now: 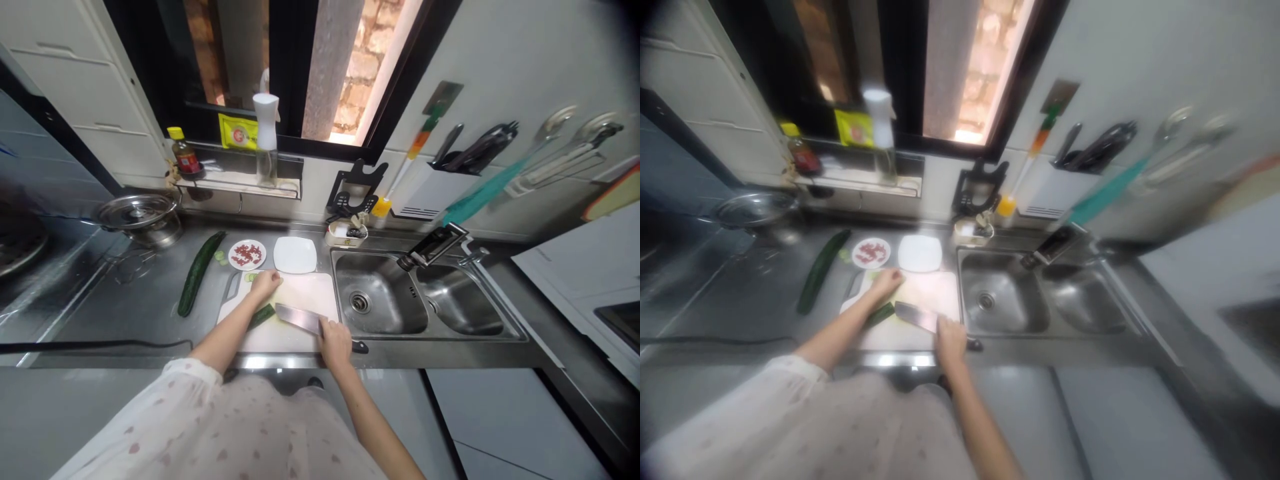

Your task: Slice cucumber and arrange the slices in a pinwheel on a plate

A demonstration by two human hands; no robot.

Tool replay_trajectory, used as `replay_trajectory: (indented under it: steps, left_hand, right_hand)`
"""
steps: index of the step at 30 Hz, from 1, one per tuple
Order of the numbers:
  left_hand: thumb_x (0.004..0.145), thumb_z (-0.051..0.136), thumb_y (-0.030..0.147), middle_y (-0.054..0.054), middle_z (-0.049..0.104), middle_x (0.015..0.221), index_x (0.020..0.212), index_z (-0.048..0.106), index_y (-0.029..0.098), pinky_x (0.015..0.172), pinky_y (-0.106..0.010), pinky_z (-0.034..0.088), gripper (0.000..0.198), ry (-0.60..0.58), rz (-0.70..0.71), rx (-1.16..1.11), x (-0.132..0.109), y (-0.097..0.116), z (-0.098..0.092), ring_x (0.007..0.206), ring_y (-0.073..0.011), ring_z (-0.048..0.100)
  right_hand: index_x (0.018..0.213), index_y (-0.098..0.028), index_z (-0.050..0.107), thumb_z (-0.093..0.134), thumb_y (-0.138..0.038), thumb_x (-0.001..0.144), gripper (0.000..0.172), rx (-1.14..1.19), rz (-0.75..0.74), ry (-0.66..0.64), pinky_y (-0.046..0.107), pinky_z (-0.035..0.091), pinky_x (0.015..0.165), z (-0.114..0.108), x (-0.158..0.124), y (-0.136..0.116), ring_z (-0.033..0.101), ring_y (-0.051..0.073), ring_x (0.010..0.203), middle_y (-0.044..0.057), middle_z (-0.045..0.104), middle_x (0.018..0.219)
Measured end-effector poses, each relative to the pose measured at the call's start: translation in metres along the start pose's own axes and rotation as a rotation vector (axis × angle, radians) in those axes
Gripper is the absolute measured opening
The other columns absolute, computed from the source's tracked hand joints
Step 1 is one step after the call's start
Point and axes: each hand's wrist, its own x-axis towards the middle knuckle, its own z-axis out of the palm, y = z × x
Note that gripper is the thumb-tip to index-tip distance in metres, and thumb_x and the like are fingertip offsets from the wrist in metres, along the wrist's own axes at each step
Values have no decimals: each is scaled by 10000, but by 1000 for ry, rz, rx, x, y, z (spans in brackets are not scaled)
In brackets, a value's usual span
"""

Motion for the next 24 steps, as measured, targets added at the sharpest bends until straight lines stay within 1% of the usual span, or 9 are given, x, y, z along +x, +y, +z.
replay_trajectory:
  steps: [6, 11, 15, 18, 20, 22, 24]
  left_hand:
    - [839, 516, 251, -72, 703, 916, 923, 681, 198, 687, -257, 399, 192, -27, 32, 162, 8, -2, 0, 841, -200, 616]
    - [847, 508, 248, -63, 694, 962, 999, 672, 217, 692, -256, 398, 225, -4, 74, 225, 9, -3, 1, 892, -204, 607]
    - [864, 495, 266, -89, 680, 991, 939, 688, 192, 721, -262, 411, 221, -15, 77, 254, 8, -2, 0, 932, -216, 597]
    - [861, 504, 280, -103, 673, 1002, 907, 704, 183, 762, -275, 421, 226, -15, 60, 217, 7, -3, -1, 952, -226, 593]
    - [849, 524, 278, -102, 674, 1016, 929, 709, 186, 791, -281, 425, 222, 22, 28, 150, 3, -3, -4, 959, -227, 592]
    - [841, 536, 275, -95, 683, 1016, 944, 711, 186, 813, -284, 427, 222, 63, 3, 70, -5, -5, -8, 952, -221, 594]
    - [837, 540, 273, -84, 698, 1001, 954, 712, 183, 818, -282, 431, 227, 73, -7, -5, -18, -9, -15, 928, -212, 601]
  right_hand:
    - [1159, -202, 594, 552, -195, 847, 314, 22, 5, 8, 307, 287, 750, 2, 2, 3, 558, 201, 881, 54, 650, 890]
    - [1155, -202, 594, 552, -192, 840, 317, 19, 2, 0, 301, 289, 750, 3, 3, 4, 559, 195, 875, 52, 646, 880]
    - [1144, -206, 594, 561, -197, 835, 311, 17, 4, -9, 292, 292, 752, 3, 4, 4, 554, 192, 879, 53, 641, 873]
    - [1153, -209, 594, 555, -200, 840, 316, 24, 10, -26, 288, 300, 766, 0, 4, 2, 558, 194, 896, 58, 649, 897]
    - [1169, -209, 595, 548, -200, 843, 330, 40, 14, -39, 288, 309, 781, -3, 4, 1, 564, 196, 915, 63, 658, 929]
    - [1188, -207, 596, 541, -193, 842, 350, 64, 22, -54, 289, 319, 797, -5, 4, 1, 570, 200, 940, 67, 668, 967]
    - [1207, -207, 596, 533, -184, 840, 373, 97, 44, -73, 285, 329, 810, -6, 5, 2, 578, 201, 966, 68, 676, 1011]
